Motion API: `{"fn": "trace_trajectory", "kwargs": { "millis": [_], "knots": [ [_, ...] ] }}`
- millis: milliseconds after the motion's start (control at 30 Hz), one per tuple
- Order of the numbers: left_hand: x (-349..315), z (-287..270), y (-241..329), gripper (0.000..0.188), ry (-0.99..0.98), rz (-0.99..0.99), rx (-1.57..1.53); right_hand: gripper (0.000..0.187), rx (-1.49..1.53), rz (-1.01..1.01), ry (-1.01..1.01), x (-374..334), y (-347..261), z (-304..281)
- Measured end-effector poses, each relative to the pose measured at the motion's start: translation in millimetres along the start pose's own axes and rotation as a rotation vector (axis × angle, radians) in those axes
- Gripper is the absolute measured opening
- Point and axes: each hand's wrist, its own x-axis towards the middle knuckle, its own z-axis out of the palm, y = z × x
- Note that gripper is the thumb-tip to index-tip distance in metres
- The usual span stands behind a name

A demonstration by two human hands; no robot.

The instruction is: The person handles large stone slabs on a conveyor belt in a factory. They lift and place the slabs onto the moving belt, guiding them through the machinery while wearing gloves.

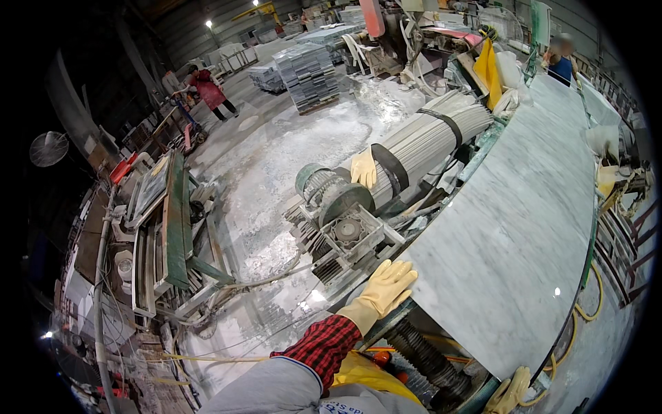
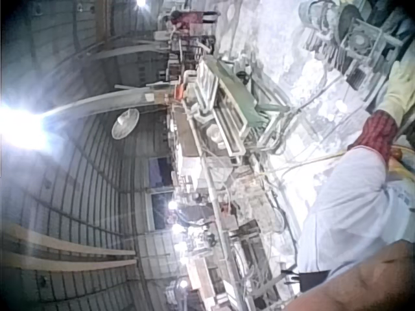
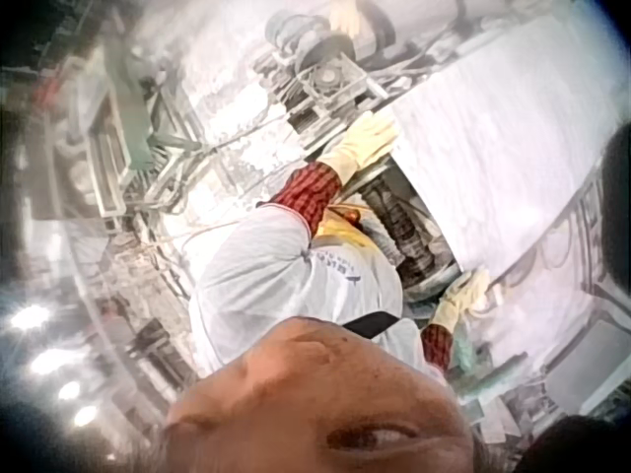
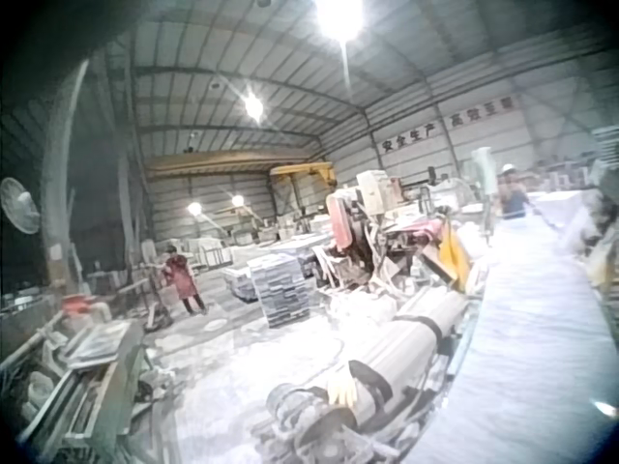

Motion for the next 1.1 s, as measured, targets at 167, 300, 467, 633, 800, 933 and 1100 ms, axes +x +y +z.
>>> {"fn": "trace_trajectory", "kwargs": {
  "millis": [167, 300, 467, 633, 800, 933, 1100],
  "knots": [
    [-2, -2, 0, 0.047, -0.025, -0.009, 0.009, 0.043, -0.018, 0.007, 0.006, -4, 0, 2],
    [-5, 1, -2, 0.048, -0.023, -0.013, 0.009, 0.042, -0.008, 0.019, -0.009, -3, -2, 0],
    [-6, -1, -2, 0.048, -0.031, -0.007, 0.011, 0.044, -0.026, 0.043, -0.042, -7, 1, 1],
    [-9, -1, 0, 0.047, 0.024, -0.001, 0.009, 0.046, -0.022, 0.063, -0.075, -10, 2, 0],
    [-10, -6, 0, 0.048, -0.053, -0.031, -0.028, 0.049, 0.026, 0.069, -0.062, -9, -11, -7],
    [-11, -5, -1, 0.046, -0.003, -0.015, -0.030, 0.050, 0.019, 0.098, -0.094, -7, -18, -14],
    [-14, -6, 0, 0.045, 0.008, -0.011, -0.033, 0.051, 0.004, 0.122, -0.137, -5, -24, -20]
  ]
}}
